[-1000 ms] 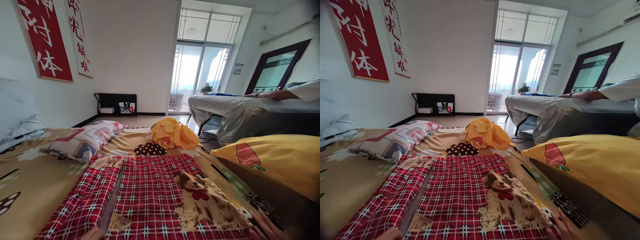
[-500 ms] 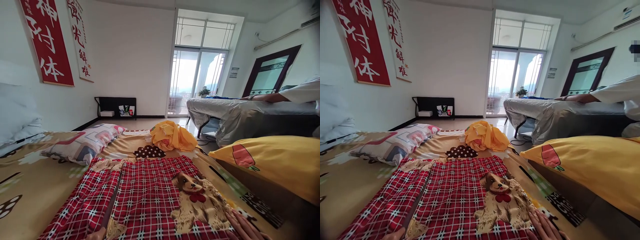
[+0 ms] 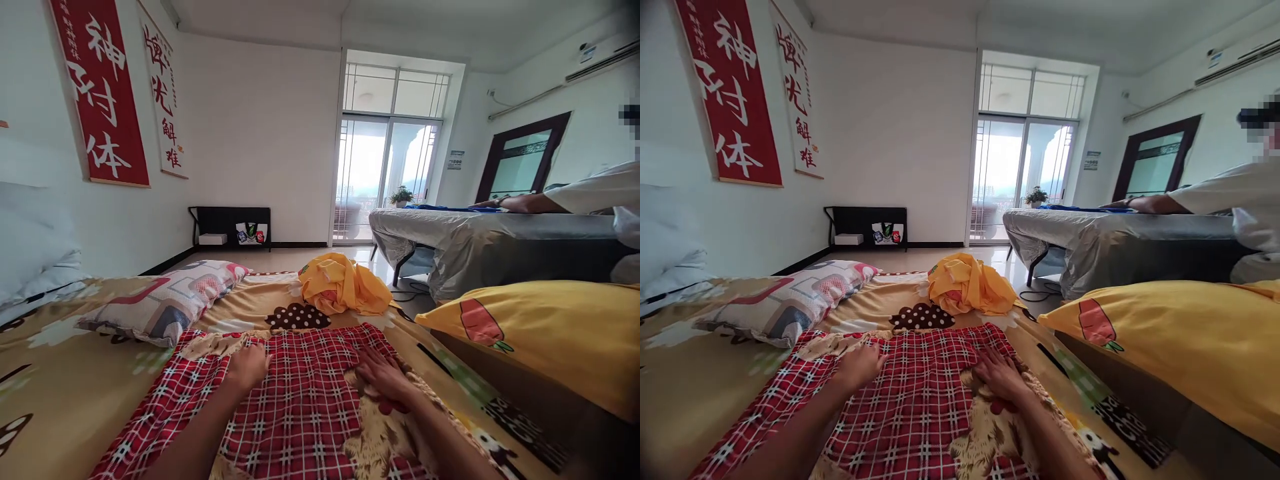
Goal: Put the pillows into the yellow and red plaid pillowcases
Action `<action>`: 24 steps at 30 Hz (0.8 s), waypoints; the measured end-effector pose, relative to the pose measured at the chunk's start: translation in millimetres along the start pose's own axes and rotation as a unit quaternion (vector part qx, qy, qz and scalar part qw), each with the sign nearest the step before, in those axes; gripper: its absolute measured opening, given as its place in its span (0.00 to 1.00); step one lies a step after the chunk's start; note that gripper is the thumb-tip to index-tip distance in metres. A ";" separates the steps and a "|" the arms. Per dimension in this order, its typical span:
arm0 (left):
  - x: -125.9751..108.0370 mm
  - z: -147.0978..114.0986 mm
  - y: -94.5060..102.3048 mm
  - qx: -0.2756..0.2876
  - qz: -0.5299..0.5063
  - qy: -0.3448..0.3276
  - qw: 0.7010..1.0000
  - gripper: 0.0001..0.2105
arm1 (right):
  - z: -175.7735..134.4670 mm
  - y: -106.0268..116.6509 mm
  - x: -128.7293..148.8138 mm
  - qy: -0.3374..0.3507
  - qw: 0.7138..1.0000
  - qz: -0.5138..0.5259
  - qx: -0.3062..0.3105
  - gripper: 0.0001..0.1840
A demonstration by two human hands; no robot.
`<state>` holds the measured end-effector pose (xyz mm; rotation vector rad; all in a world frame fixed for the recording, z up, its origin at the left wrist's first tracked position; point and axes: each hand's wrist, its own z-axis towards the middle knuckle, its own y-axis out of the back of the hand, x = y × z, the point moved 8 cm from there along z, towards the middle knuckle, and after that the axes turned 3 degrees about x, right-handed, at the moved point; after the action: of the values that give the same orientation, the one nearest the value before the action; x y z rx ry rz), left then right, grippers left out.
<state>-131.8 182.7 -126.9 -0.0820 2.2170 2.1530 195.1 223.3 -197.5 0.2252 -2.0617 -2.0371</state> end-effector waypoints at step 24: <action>82.5 53.0 -74.6 -0.097 -0.215 0.052 0.971 0.18 | 88.3 -24.9 -69.5 -0.098 0.995 -0.010 -0.012 0.34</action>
<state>-208.6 233.3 -208.8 -0.6316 1.8082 2.1404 236.5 326.6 -226.8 0.0416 -2.1536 -2.1725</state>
